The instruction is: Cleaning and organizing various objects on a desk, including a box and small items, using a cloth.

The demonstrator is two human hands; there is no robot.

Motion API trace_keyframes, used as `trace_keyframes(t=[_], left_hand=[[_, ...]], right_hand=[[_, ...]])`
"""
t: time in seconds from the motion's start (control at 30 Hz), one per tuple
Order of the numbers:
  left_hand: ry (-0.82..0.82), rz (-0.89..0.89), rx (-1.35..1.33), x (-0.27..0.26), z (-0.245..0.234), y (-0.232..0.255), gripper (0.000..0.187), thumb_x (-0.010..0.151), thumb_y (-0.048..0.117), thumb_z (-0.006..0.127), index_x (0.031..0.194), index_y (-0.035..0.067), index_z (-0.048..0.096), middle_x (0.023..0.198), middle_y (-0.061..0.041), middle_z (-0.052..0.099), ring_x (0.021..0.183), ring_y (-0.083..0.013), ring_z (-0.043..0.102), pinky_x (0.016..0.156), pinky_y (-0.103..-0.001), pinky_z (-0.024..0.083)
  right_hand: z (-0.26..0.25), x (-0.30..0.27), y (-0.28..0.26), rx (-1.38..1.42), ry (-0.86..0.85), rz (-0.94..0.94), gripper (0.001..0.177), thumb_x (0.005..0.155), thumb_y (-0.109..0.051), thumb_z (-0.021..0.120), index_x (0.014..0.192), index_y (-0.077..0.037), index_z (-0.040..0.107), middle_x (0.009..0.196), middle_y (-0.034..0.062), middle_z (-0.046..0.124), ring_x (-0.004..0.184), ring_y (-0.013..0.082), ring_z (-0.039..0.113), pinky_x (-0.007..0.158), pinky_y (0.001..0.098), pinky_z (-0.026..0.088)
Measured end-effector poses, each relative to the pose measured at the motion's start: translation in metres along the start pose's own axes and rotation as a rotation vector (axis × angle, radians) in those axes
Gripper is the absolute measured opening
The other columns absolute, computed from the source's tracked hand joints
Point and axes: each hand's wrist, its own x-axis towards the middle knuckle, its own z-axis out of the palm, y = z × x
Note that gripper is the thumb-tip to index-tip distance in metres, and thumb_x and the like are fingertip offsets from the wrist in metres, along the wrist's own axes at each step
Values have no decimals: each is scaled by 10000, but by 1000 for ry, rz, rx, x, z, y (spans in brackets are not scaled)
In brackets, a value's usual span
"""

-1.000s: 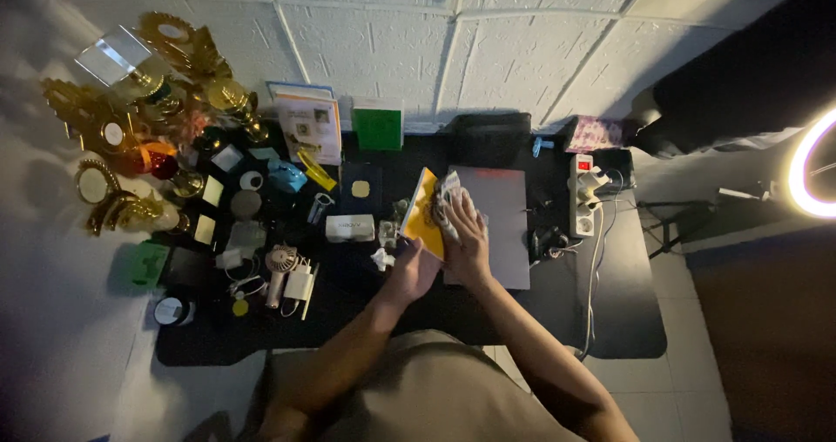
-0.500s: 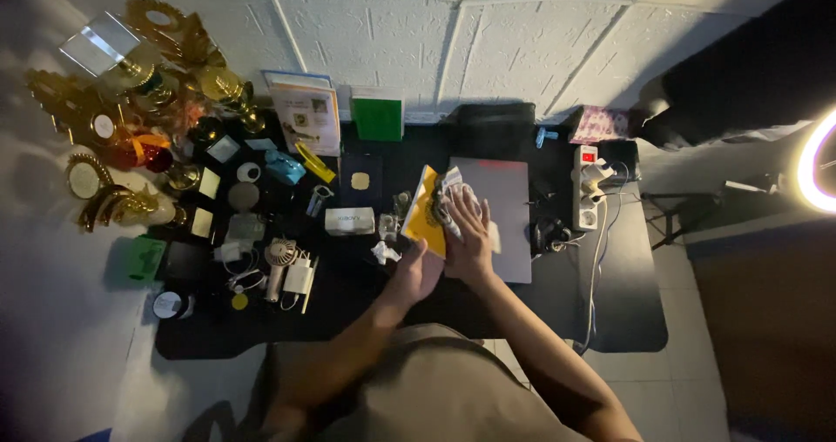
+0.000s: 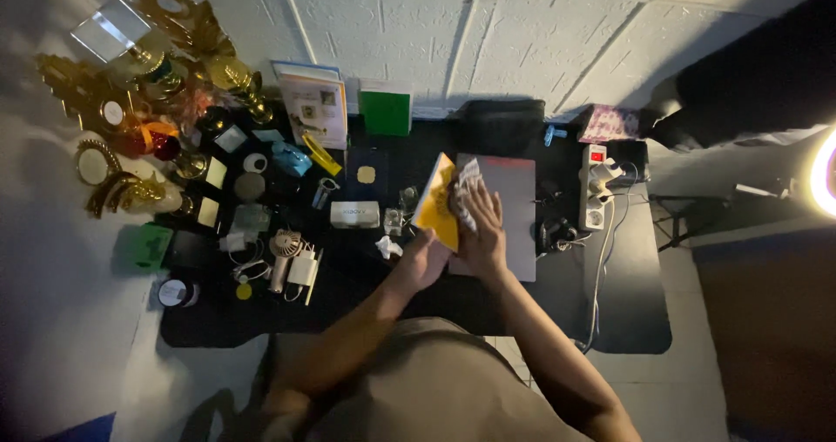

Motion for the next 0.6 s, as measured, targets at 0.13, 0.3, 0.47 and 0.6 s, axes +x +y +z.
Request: trace_keyframes(t=[0.13,0.3,0.47,0.6], left_hand=[[87,-64,32,2,2,-5,715,981,429,676,1547,95,395,1550,-38,510,1470,-210,447,1235,-447,320],[173,-53,-119,4,-13,6,652,1031,399,661,1558,111,408,1552,-43,507,1471,-214,424,1262,-442,294],[73,-22,-151,-1,14,9,639,1060,408,622,1563,66,427,1556,-105,514,1459,-275,434,1236,-485,317],[118,-53,-81,-11,33,0,650,994,400,617,1548,138,400,1568,-37,480,1470,-233,442,1226,-489,328]], right_hand=[[6,1,1,-66,23,-26,561,927,-93,628,1478,-75,527,1579,169,439,1535,347,313,1270,540,139],[18,-31,-2,-94,-59,-45,519,959,-16,581,1471,-100,592,1588,131,533,1570,326,371,1336,542,166],[3,-26,0,-65,-55,-22,531,900,-76,655,1428,-87,601,1556,136,532,1546,326,365,1304,532,162],[-9,-11,-18,-64,5,5,566,855,-106,711,1405,-41,593,1538,154,497,1513,335,342,1264,544,141]])
